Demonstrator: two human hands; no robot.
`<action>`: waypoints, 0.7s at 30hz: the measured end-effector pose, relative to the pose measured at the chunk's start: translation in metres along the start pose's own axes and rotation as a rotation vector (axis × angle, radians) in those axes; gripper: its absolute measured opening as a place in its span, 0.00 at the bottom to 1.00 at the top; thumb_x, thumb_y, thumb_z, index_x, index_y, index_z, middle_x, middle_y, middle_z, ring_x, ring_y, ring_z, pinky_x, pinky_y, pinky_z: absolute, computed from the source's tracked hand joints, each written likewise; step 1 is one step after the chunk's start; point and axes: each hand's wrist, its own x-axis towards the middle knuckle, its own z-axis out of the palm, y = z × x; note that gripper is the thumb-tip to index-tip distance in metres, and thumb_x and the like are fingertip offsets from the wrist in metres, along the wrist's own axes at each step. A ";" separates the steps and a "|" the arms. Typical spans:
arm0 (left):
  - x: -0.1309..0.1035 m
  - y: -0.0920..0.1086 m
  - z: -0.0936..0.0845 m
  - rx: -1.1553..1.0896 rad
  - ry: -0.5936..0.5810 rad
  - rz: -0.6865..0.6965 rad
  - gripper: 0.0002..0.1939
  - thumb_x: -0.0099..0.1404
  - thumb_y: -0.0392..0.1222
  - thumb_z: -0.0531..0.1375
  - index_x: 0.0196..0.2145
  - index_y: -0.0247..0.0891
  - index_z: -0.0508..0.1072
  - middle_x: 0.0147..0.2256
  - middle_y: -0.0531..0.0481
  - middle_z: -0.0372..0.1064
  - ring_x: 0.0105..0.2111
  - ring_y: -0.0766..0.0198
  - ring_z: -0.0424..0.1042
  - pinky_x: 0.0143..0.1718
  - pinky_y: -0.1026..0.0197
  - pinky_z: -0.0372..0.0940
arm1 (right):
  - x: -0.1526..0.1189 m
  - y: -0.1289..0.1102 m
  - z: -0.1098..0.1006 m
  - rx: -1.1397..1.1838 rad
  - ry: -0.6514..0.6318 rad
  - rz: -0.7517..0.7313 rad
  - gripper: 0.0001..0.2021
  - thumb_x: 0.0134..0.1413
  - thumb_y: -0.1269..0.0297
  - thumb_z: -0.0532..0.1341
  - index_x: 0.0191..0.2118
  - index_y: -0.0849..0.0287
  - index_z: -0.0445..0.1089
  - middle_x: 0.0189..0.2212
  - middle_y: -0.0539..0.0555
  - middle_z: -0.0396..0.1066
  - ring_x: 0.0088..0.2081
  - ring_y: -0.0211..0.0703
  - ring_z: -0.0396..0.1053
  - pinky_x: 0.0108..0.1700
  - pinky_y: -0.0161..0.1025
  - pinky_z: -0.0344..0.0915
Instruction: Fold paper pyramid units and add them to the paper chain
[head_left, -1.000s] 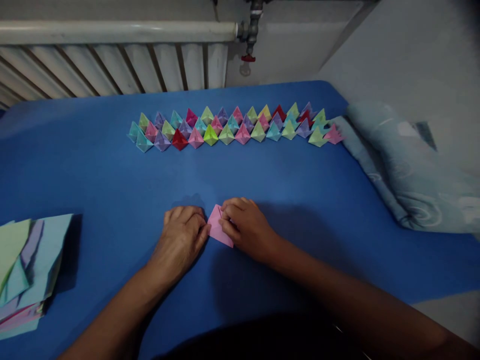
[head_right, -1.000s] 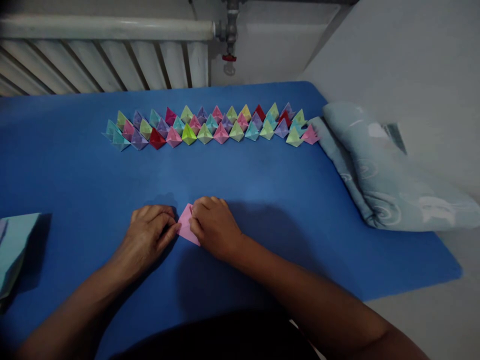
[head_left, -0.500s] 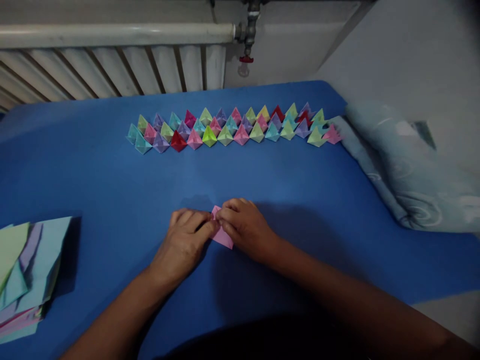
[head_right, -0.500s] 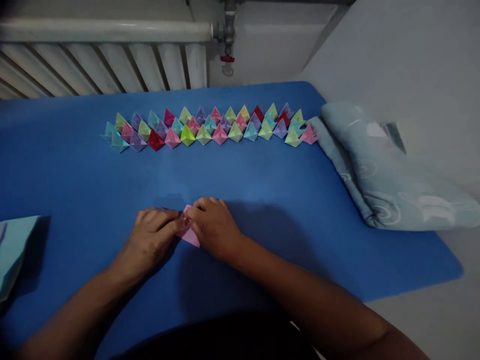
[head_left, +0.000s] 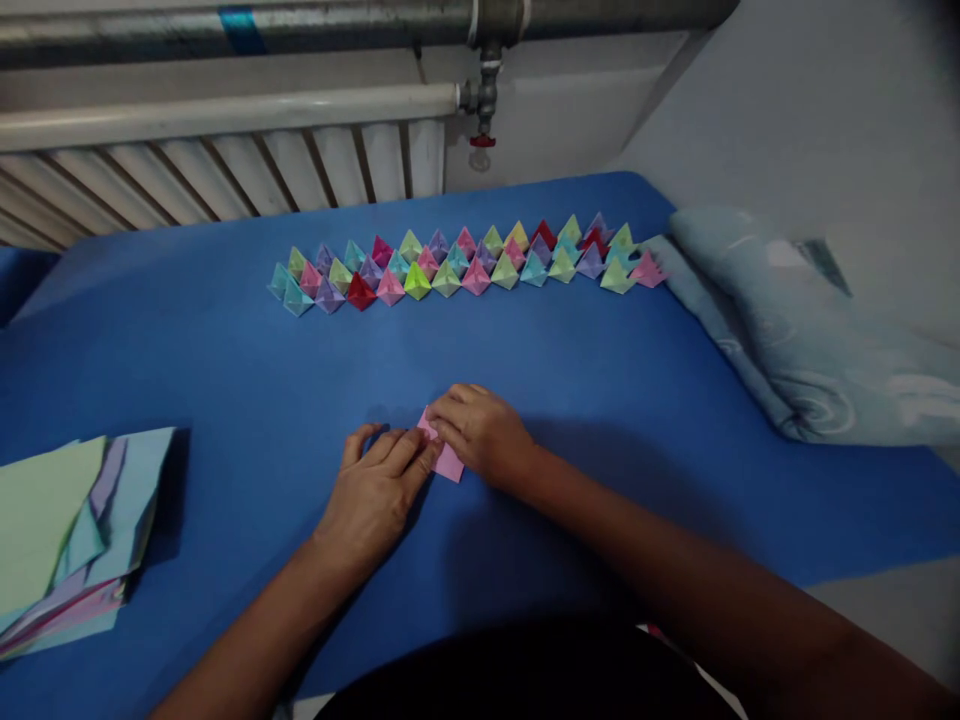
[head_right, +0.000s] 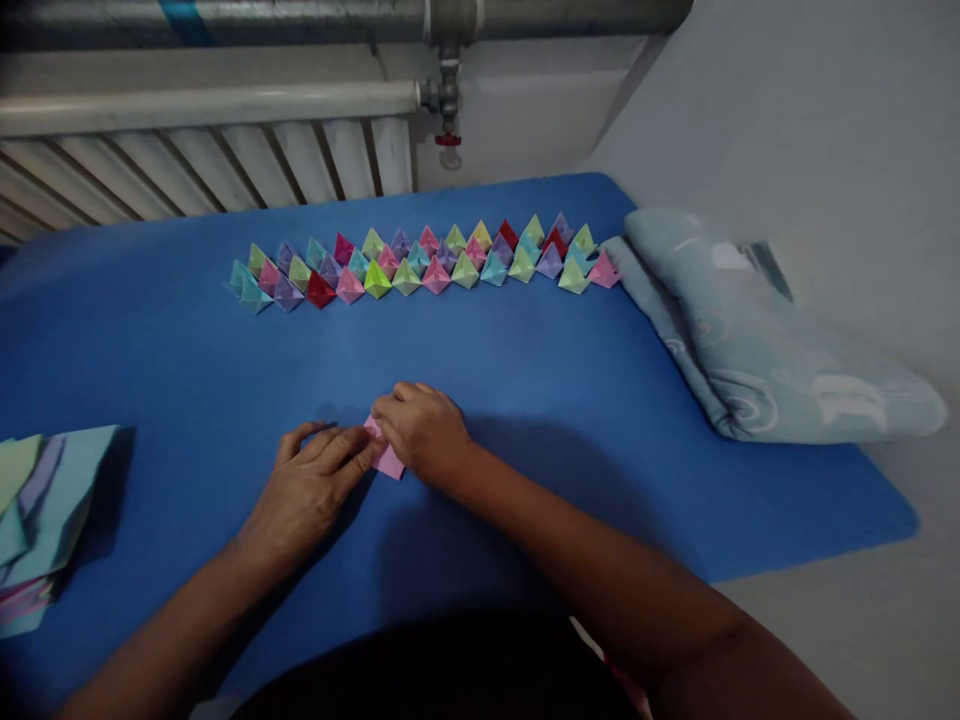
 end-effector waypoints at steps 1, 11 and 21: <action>-0.001 0.002 0.001 0.019 -0.008 -0.013 0.20 0.68 0.29 0.47 0.53 0.35 0.70 0.47 0.40 0.73 0.44 0.52 0.70 0.49 0.44 0.58 | 0.001 0.000 0.000 -0.001 0.003 0.001 0.11 0.65 0.66 0.53 0.39 0.59 0.73 0.35 0.54 0.70 0.38 0.41 0.64 0.43 0.38 0.57; -0.021 0.029 0.004 0.142 -0.072 -0.200 0.24 0.65 0.25 0.45 0.55 0.27 0.68 0.53 0.36 0.70 0.50 0.48 0.68 0.51 0.43 0.57 | 0.005 -0.004 -0.007 -0.054 -0.014 0.047 0.11 0.64 0.65 0.54 0.39 0.56 0.74 0.35 0.52 0.70 0.36 0.39 0.65 0.37 0.36 0.54; 0.003 0.026 -0.018 0.028 -0.286 -0.428 0.18 0.64 0.31 0.49 0.45 0.32 0.75 0.47 0.35 0.72 0.43 0.47 0.71 0.46 0.43 0.59 | 0.008 -0.004 -0.020 0.036 -0.082 0.035 0.10 0.60 0.69 0.54 0.38 0.56 0.74 0.37 0.52 0.70 0.35 0.39 0.66 0.33 0.35 0.53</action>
